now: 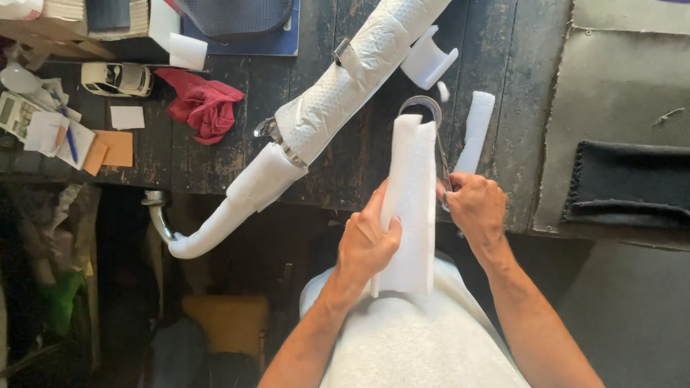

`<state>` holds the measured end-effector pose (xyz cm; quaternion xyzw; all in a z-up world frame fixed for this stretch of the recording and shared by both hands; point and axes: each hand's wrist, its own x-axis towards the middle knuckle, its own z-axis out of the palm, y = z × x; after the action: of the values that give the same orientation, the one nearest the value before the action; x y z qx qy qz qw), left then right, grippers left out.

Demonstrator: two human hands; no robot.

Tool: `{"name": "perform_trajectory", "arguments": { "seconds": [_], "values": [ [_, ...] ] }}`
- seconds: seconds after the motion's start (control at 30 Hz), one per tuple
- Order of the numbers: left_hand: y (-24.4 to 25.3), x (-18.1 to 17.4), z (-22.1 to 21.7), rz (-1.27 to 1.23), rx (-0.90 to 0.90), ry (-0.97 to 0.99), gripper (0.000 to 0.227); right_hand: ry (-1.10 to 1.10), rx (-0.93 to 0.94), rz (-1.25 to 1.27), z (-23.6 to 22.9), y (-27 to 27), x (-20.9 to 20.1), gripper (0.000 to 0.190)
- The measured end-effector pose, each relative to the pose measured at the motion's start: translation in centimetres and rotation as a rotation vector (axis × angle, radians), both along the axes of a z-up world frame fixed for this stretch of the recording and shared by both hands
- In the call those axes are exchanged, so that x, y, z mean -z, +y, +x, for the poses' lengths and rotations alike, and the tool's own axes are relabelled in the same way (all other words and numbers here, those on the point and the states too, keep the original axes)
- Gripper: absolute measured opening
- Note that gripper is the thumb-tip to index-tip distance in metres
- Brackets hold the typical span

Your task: Wrapping a white exhaust pipe with foam padding, cutting the foam to size with scissors and securing it with adhesive tape.

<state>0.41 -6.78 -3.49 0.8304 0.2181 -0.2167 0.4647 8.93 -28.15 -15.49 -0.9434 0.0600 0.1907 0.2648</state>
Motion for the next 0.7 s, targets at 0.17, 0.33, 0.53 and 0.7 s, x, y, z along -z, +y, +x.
{"name": "perform_trajectory", "arguments": {
  "seconds": [0.17, 0.33, 0.53, 0.7],
  "values": [
    [1.0, 1.6, -0.3, -0.024, -0.066, 0.044, 0.079, 0.144, 0.030, -0.004, 2.1, -0.8, -3.2, 0.052],
    [2.2, 2.4, -1.0, -0.004, -0.166, 0.024, 0.074, 0.237, -0.099, -0.283, 5.7, -3.0, -3.9, 0.052],
    [4.2, 0.0, -1.3, -0.117, -0.223, 0.095, 0.062, 0.323, -0.307, -0.657, 8.6, -4.2, -1.0, 0.069],
    [5.8, 0.9, -4.1, -0.121, -0.247, 0.001, 0.044, 0.316, -0.340, -0.744, 8.7, -1.9, -4.7, 0.072]
  ]
}}
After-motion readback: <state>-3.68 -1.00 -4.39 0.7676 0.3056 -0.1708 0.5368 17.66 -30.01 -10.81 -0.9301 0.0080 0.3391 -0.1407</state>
